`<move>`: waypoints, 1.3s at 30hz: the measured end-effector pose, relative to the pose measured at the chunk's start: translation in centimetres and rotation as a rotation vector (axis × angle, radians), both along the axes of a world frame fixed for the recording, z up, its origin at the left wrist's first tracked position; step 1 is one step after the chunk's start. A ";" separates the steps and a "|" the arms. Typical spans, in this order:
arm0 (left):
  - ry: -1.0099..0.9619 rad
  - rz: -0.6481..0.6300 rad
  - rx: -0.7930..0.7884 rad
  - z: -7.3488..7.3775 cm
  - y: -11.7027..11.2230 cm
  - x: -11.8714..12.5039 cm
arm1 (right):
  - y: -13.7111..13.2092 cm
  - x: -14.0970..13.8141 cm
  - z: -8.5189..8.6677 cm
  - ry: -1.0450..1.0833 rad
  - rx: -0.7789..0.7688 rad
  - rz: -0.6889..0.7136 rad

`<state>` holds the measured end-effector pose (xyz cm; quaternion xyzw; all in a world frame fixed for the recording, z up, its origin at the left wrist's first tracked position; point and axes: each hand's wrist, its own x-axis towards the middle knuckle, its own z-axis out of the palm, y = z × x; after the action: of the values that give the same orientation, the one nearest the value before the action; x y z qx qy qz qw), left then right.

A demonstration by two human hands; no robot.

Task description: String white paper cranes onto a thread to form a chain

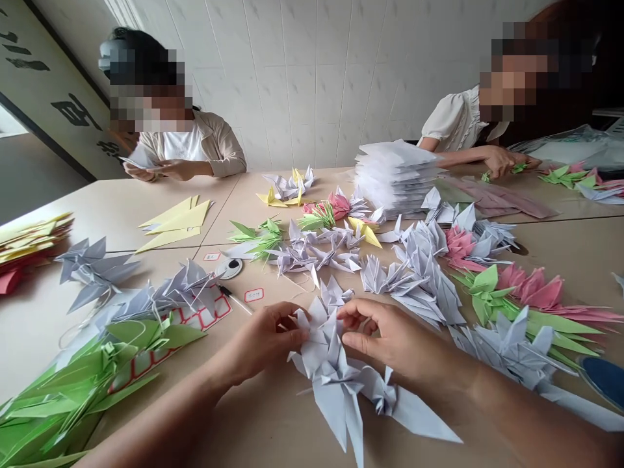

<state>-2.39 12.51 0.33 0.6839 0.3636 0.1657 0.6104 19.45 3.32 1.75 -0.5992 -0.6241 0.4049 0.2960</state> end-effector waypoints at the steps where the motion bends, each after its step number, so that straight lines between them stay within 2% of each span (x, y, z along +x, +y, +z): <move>1: -0.018 -0.002 0.018 -0.2 0.0 0.0 | 0.1 -0.1 -0.3 0.077 -0.025 0.012; 4: -0.048 0.071 0.100 -0.6 0.1 -0.1 | 0.2 0.1 -1.0 0.248 -0.070 0.005; 8: -0.079 0.128 0.155 -0.8 0.2 -0.2 | 0.3 0.4 -1.4 0.268 -0.167 -0.016; 11: -0.099 0.121 0.183 -0.8 -0.2 0.0 | 0.5 0.4 -1.5 0.252 -0.206 0.016; 15: -0.142 0.155 0.329 -0.8 -0.7 0.0 | 0.5 0.3 -1.3 0.210 -0.229 0.052; 18: -0.146 0.159 0.479 -0.7 -0.8 -0.2 | 0.0 0.1 -0.5 0.148 -0.194 0.004; 21: -0.130 0.110 0.583 -0.7 -1.0 -0.4 | -0.5 -0.4 0.2 0.024 -0.129 -0.024; 24: -0.144 0.077 0.578 -0.5 -1.2 -0.4 | -0.6 -0.8 0.3 -0.055 -0.064 -0.036; 30: -0.218 0.129 0.412 -0.2 -1.3 -0.3 | -0.1 -1.2 -0.4 -0.067 -0.018 -0.105; 39: -0.154 0.074 0.568 -0.3 -1.2 -0.2 | 0.4 -1.4 -0.7 -0.025 -0.078 -0.018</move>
<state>-2.57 11.29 0.05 0.7990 0.2801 0.3344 0.4139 18.01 3.72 1.10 -0.6208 -0.6061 0.4189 0.2680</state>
